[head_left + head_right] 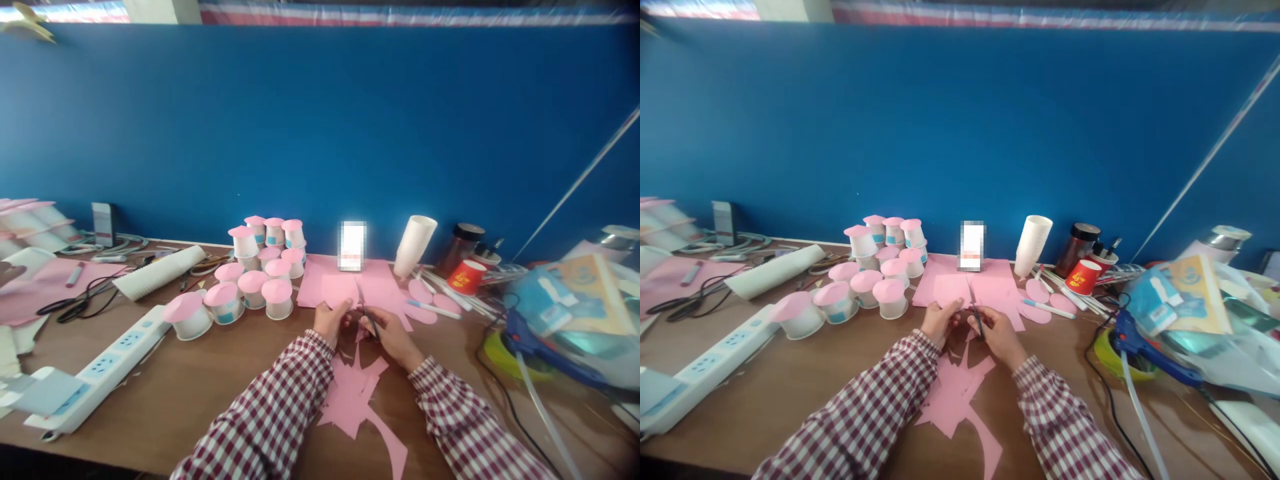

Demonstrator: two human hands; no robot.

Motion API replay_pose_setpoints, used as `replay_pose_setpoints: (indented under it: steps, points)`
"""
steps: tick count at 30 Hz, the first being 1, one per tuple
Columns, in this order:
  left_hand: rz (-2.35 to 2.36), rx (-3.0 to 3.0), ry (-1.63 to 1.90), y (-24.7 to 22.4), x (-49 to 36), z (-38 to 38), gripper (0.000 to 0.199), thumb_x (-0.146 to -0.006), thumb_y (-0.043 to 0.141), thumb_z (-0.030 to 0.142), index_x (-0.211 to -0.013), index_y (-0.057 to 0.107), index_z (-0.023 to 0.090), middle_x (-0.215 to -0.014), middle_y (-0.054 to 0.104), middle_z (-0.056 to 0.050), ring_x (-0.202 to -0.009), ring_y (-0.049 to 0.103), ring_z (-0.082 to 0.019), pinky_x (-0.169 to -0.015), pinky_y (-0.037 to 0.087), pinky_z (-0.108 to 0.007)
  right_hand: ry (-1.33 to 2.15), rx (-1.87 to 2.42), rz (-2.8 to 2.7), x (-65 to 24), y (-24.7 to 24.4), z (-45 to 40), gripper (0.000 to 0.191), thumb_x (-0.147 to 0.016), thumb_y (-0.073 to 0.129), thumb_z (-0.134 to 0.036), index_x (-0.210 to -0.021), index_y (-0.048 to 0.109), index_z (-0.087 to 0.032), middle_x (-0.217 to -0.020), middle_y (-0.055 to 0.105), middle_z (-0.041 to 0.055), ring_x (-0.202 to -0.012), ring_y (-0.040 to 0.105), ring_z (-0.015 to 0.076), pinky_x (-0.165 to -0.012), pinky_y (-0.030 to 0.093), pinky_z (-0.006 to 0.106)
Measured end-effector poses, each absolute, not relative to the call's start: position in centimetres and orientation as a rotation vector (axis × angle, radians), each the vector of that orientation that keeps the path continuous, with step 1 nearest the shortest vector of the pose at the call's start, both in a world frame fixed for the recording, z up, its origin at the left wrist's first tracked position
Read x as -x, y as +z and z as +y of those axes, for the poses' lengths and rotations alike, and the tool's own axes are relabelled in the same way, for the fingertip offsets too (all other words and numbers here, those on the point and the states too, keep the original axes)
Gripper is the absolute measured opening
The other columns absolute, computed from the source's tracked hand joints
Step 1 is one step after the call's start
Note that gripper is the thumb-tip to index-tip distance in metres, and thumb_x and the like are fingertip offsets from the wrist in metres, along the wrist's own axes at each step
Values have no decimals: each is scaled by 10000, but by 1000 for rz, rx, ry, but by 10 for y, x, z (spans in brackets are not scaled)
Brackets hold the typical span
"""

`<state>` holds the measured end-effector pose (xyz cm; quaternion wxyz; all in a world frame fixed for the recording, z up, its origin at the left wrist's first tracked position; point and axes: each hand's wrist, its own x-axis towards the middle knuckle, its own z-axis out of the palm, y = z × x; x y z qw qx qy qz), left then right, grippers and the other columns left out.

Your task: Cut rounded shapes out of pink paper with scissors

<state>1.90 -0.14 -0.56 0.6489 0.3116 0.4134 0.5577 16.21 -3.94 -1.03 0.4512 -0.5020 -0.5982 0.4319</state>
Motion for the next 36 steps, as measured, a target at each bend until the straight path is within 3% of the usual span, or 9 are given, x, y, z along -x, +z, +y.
replay_pose_setpoints:
  steps: [7, 36]
  points:
    - [970, -773, 1248, -11, -19, 0, 344, -545, 814, 360, -631, 605, 101, -514, 558, 3, -408, 456, -59, -363, 342, -179, 1053, 1233, -1492, -162, -9, -39, 422, -822, 616, -469, -1081, 667, -140, -643, 580, 5, -575, 542, 149, -534, 458, 266]
    - [973, -771, 1262, -9, -20, -1, 327, -549, 806, 340, -604, 578, 112, -460, 513, 27, -392, 428, -57, -359, 316, -182, 1059, 1225, -1472, -163, -14, -38, 346, -817, 637, -414, -1029, 682, -144, -631, 536, -16, -544, 514, 125, -512, 437, 247]
